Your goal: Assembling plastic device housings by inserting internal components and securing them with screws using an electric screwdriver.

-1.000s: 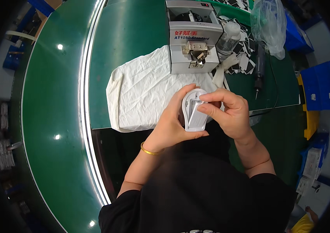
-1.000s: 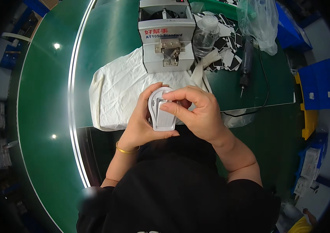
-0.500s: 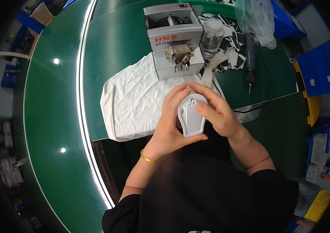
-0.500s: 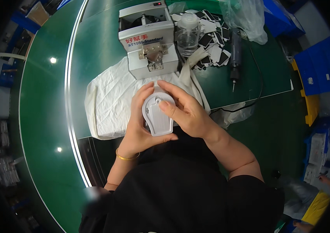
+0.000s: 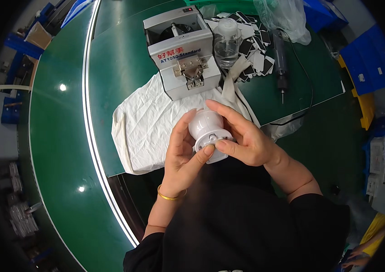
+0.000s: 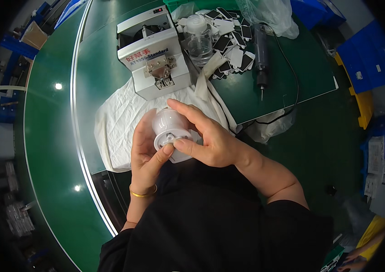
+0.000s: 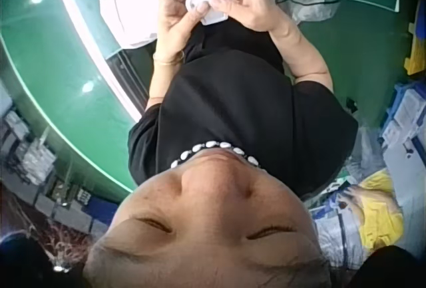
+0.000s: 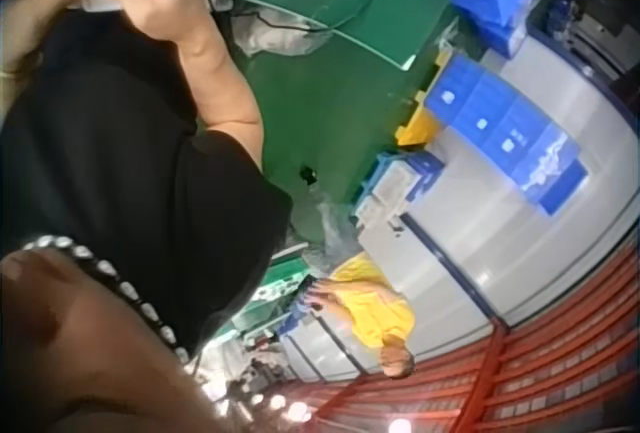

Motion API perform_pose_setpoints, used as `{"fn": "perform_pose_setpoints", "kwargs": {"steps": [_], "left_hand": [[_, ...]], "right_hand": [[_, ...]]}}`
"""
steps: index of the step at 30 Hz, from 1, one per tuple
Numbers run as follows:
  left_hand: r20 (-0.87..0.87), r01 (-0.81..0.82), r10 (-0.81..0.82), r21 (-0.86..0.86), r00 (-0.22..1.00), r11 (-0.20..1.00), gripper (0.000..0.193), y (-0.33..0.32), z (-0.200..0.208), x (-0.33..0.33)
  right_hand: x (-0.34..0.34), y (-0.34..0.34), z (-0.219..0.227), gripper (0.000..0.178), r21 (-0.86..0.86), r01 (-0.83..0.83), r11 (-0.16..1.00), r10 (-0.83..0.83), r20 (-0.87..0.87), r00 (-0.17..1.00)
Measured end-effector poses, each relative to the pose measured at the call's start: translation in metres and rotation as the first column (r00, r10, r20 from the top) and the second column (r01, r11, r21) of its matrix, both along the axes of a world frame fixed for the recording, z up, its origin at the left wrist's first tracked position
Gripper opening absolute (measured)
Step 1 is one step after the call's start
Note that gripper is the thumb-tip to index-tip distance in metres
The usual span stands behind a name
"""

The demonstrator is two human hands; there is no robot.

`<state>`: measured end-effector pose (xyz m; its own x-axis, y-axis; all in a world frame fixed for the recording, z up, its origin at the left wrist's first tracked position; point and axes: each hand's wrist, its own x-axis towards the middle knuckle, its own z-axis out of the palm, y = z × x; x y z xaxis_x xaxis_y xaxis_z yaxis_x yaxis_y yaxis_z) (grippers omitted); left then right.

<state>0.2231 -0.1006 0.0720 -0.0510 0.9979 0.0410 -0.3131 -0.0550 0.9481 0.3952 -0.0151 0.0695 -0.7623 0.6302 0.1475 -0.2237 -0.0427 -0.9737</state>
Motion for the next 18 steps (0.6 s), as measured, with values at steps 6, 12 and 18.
{"fn": "perform_pose_setpoints", "kwargs": {"steps": [6, 12, 18], "left_hand": [[-0.040, -0.034, 0.035, 0.020, 0.999, 0.999, 0.074, 0.005, -0.001, 0.008], [-0.206, -0.160, 0.147, -0.051, 0.967, 0.986, 0.091, 0.001, 0.012, 0.015], [-0.543, -0.033, 0.133, 0.189, 0.829, 0.981, 0.132, -0.002, -0.018, 0.002]], "right_hand": [[0.003, -0.008, 0.002, 0.067, -0.021, 0.145, 0.989, -0.144, 0.015, 0.989], [-0.008, 0.000, -0.008, 0.069, -0.128, 0.088, 0.988, -0.097, -0.065, 0.993], [-0.003, 0.006, -0.014, 0.069, -0.234, 0.084, 0.969, -0.103, -0.068, 0.992]]}}
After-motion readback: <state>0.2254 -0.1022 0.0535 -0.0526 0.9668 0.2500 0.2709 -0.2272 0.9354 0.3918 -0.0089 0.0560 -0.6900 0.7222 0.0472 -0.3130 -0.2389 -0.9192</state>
